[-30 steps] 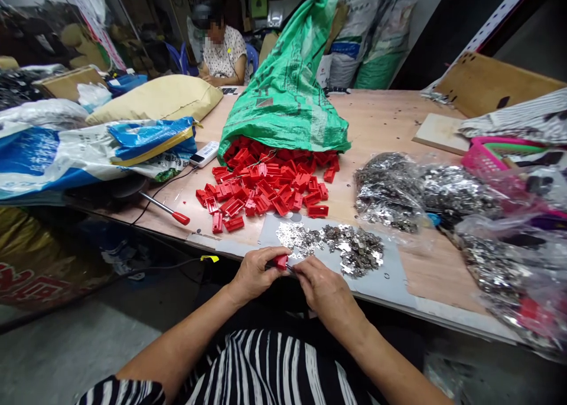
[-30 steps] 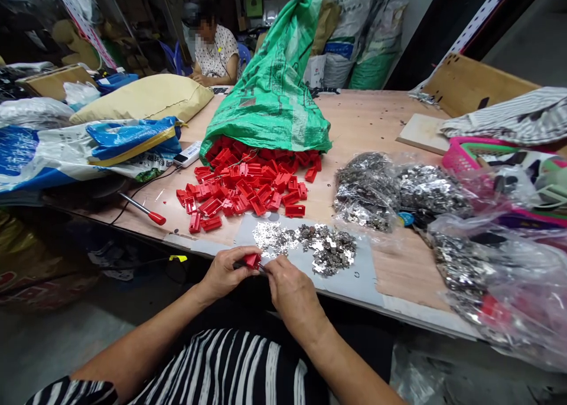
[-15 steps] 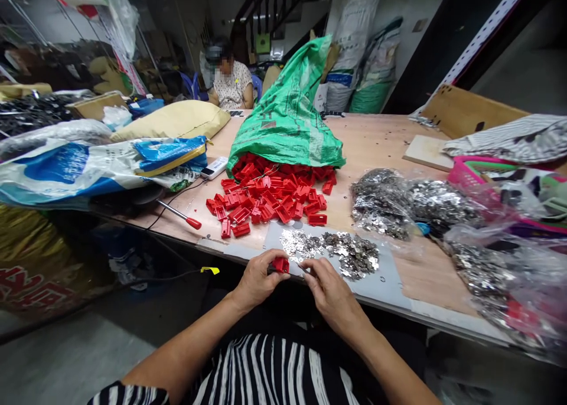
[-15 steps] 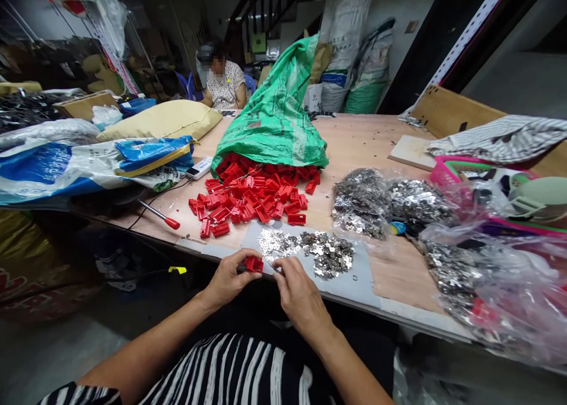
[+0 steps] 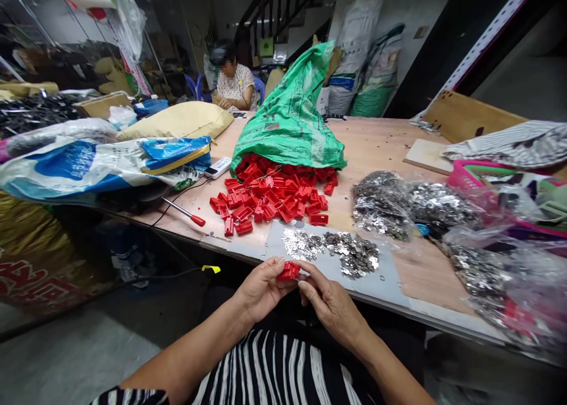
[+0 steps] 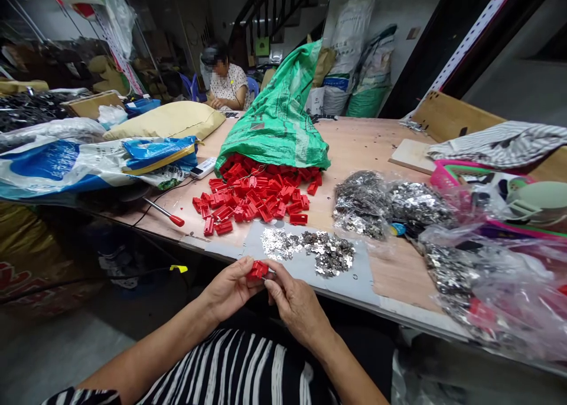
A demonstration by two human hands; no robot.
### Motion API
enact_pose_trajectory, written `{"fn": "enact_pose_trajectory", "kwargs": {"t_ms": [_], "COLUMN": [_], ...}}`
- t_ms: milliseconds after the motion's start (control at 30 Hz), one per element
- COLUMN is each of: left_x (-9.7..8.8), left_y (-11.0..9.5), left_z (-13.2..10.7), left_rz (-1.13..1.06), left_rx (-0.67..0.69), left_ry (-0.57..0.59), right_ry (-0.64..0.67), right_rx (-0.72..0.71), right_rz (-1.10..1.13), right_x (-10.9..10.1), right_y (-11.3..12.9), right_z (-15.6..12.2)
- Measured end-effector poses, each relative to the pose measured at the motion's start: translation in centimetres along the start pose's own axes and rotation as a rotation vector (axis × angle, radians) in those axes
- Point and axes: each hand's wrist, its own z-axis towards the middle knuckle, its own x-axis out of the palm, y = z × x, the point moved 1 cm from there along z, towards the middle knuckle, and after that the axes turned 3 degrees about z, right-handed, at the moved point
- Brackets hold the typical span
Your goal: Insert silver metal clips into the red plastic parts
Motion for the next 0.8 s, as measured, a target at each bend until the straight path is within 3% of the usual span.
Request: {"fn": "enact_pose_trajectory", "kwargs": {"t_ms": [200,400,567,667,800], "left_x": [0.2,0.3,0.0,-0.6,-2.9], "left_y": [0.8,1.4,2.3,3.0,3.8], "left_z": [0.1,0.2,0.2,0.2,0.8], "left_rz": [-0.139,-0.214,-0.222,-0.171,0.014], "left_rx": [-0.092,-0.06,-0.072,-0.1,-0.22], "left_ry": [-0.032,-0.054,-0.002,-0.01,-0.159], "right_ry": [-0.001,-0.105,-0.171,-0.14,-0.156], "right_rx": [-0.029,-0.013,-0.012,0.043,0.148], "right_rz": [0.079,0.04,0.145,0.152,-0.015], "right_x": [-0.2,0.1,0.8,0.9,-0.3], "right_y": [-0.1,-0.4,-1.8,-2.8,-3.8], "right_z": [-0.1,-0.3,-0.2,-0.3,-0.4]}}
